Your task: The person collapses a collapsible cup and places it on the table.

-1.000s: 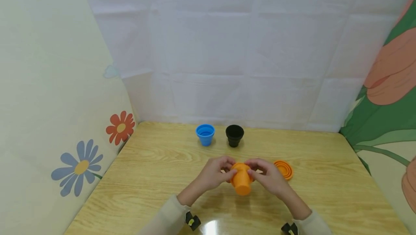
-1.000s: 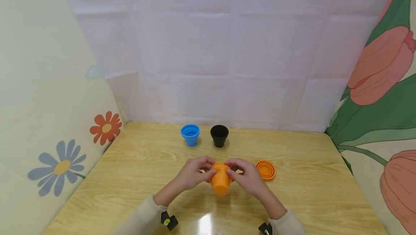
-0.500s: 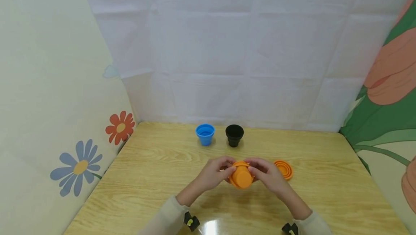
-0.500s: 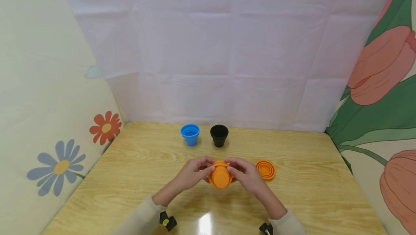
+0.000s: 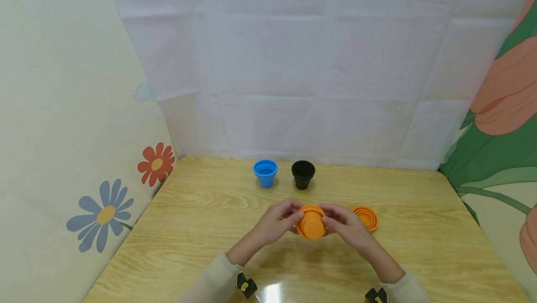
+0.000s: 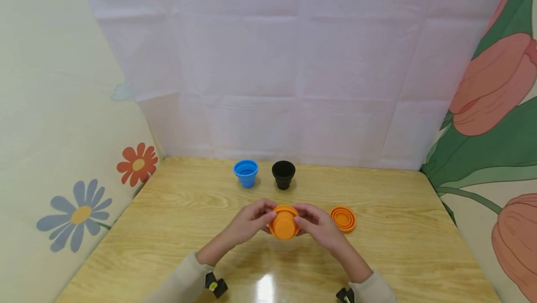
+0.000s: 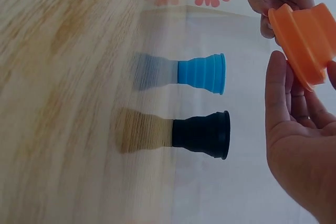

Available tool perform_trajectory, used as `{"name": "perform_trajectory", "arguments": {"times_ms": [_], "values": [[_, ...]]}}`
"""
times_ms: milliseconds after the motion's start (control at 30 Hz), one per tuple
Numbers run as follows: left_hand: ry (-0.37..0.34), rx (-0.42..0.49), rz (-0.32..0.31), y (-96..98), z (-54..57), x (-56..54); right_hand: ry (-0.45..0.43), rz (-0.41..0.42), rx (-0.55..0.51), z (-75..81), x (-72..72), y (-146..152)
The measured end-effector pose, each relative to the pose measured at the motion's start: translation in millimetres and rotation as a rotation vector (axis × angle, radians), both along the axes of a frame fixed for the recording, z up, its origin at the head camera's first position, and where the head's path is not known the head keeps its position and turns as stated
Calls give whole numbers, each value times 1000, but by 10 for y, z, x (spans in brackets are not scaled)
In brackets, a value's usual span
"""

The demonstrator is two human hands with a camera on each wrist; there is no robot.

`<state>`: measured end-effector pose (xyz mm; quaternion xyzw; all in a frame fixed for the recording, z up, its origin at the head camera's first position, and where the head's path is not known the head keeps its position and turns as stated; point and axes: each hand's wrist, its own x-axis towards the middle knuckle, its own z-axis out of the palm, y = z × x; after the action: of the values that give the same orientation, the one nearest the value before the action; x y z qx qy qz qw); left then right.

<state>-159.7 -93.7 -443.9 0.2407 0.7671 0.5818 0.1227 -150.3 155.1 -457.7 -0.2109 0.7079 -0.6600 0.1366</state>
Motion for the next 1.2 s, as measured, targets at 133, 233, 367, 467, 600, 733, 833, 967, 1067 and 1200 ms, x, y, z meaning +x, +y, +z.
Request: {"name": "perform_trajectory", "arguments": {"times_ms": [133,233,367,467,600,733,833,967,1067,1200], "values": [[-33,-5,-30,6,-6,9,-3,5,6,0,9,3],[-48,-15,-46,17,-12,17,0,3,19,1,13,4],[-54,-27,-49,31,-16,16,17,2,31,3,19,2],[-42,-45,-50,35,-15,16,44,8,55,4,23,2],[-11,-74,-49,38,-9,20,78,33,89,5,23,8],[29,-90,-48,34,-5,26,93,59,100,8,22,14],[66,-103,-49,26,-10,24,102,65,117,29,28,7],[106,-135,-37,17,-11,20,122,70,141,33,32,-8],[130,-160,-21,17,-9,22,157,67,131,-5,27,-24],[148,-166,-6,24,-8,28,256,46,104,-52,24,-61]]}}
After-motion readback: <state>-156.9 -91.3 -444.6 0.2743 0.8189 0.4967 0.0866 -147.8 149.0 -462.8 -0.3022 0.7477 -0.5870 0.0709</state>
